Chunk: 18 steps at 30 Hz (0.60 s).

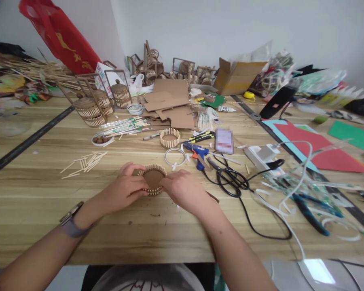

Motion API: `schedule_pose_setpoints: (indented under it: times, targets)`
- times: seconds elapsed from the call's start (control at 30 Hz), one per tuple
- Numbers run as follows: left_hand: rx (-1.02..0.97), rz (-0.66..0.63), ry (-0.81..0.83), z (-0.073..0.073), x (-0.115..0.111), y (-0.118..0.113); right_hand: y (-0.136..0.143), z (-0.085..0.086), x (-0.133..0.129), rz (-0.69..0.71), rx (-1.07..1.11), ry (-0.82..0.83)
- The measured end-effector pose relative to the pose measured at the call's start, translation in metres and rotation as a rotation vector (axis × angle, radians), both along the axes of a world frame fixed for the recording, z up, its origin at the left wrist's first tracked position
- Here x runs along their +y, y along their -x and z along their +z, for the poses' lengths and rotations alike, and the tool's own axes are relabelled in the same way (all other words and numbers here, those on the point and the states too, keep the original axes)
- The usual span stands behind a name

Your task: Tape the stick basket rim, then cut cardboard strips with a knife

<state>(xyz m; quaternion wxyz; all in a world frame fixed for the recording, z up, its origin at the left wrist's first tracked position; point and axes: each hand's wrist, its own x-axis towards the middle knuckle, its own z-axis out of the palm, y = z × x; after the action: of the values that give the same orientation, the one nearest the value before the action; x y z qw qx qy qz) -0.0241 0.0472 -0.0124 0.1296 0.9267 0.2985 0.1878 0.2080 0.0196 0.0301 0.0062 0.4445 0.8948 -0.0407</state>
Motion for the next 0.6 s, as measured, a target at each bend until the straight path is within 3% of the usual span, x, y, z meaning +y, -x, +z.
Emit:
schedule_pose_setpoints:
  times: [0.23, 0.6]
  targets:
    - [-0.076, 0.0, -0.146, -0.001, -0.009, -0.014, 0.007, -0.006, -0.003, 0.031, 0.03, -0.023]
    - [-0.071, 0.056, -0.051, 0.002, -0.006, -0.009, -0.001, 0.001, -0.003, -0.046, 0.109, 0.003]
